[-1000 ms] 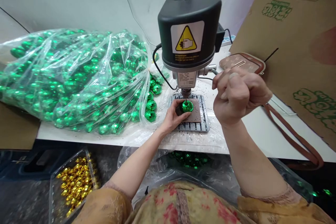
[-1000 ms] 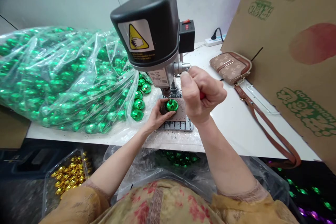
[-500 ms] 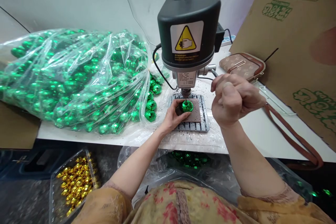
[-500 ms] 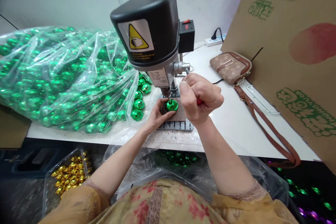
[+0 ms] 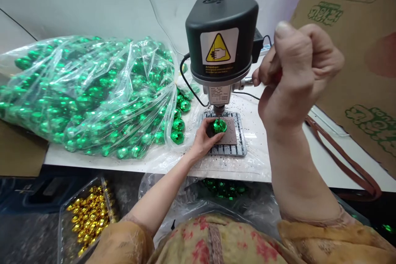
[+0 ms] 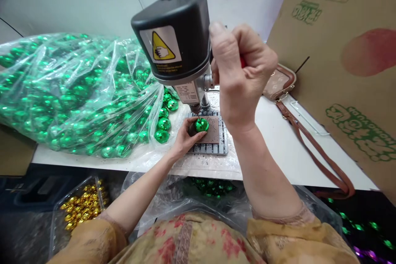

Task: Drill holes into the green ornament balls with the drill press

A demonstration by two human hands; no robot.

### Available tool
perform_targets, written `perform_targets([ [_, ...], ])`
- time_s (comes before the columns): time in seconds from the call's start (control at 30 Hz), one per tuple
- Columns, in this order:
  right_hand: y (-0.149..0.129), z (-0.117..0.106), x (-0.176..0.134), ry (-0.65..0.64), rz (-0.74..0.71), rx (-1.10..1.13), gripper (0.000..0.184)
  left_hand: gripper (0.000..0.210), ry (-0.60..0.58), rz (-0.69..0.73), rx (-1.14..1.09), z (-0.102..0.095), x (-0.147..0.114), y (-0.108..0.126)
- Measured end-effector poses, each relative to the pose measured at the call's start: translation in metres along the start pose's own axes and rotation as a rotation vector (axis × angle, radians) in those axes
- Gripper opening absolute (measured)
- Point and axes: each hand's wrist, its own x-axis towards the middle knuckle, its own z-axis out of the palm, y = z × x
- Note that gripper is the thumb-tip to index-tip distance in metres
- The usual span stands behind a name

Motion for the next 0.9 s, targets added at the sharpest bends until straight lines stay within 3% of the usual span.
perform_targets([
  [0.13, 0.003, 0.000, 0.006, -0.005, 0.021, 0.031, 0.046, 0.043, 0.125, 0.177, 0.193, -0.002, -0.036, 0.016],
  [0.2, 0.005, -0.001, 0.004, -0.011, -0.002, 0.041, 0.046, 0.049, 0.022, 0.371, 0.251, -0.003, -0.065, 0.024],
  [0.33, 0.007, -0.001, 0.002, -0.002, -0.041, 0.029, 0.045, 0.045, -0.317, 0.714, 0.521, -0.002, -0.118, 0.029],
  [0.43, 0.009, -0.001, 0.001, 0.004, -0.050, 0.039, 0.044, 0.049, -0.346, 0.770, 0.605, -0.005, -0.131, 0.026],
  [0.5, 0.010, -0.001, 0.002, 0.010, -0.061, 0.082, 0.043, 0.054, -0.267, 0.732, 0.524, -0.013, -0.123, 0.023],
  [0.57, 0.010, 0.000, 0.001, 0.020, -0.070, 0.099, 0.043, 0.042, -0.132, 0.635, 0.469, -0.027, -0.103, 0.020],
  [0.7, 0.010, 0.001, 0.000, 0.037, -0.071, 0.094, 0.040, 0.020, 0.128, 0.204, 0.605, -0.062, -0.042, 0.011],
  [0.77, 0.009, 0.001, -0.001, 0.029, -0.074, 0.092, 0.041, 0.016, 0.159, -0.046, 0.732, -0.078, -0.011, 0.003],
  [0.9, 0.009, 0.001, -0.001, 0.034, -0.096, 0.060, 0.043, 0.029, 0.156, -0.204, 0.782, -0.094, 0.026, -0.010],
])
